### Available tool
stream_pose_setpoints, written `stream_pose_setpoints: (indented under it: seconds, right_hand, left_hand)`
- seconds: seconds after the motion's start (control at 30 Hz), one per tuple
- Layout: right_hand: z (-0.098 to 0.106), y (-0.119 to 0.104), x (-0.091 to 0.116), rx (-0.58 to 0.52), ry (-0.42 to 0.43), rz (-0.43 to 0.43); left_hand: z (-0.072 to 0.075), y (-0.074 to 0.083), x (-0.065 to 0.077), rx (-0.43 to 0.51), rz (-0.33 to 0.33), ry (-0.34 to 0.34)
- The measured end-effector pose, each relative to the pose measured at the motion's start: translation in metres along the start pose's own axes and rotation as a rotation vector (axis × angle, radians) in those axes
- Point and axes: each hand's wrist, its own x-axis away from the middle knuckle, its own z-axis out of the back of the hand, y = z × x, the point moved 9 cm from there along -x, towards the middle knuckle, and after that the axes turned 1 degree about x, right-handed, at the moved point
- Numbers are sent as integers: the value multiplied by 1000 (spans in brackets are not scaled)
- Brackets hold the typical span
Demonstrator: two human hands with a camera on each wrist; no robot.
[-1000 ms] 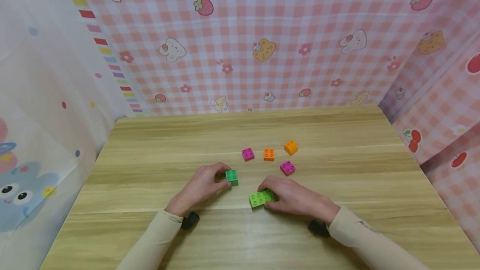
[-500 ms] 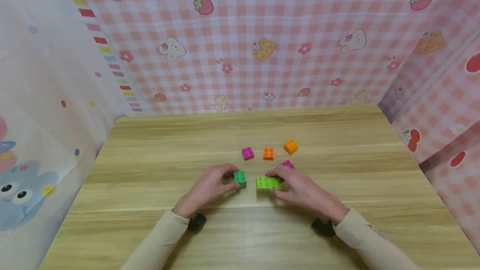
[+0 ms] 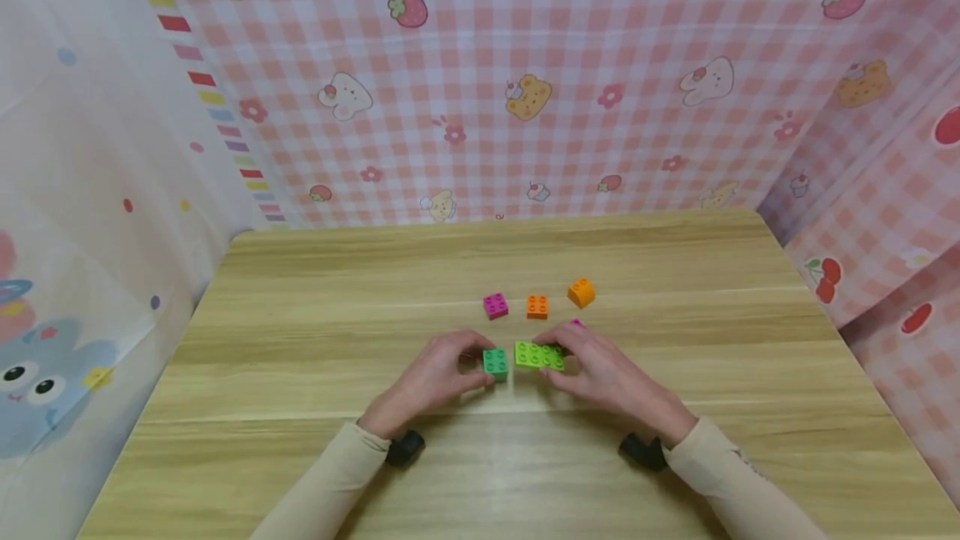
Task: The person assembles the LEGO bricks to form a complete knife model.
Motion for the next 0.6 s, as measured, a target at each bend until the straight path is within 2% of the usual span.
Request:
stream_pose_setpoints:
  seconds: [0.3,0.6]
  right_hand:
    - [0,2,-1,-22,-2,-20]
    - [3,-2,-2,1,27,16]
  left_hand:
    - [-9,1,-1,19,11,-42]
    - [-15,4,-3,-21,-6,-62]
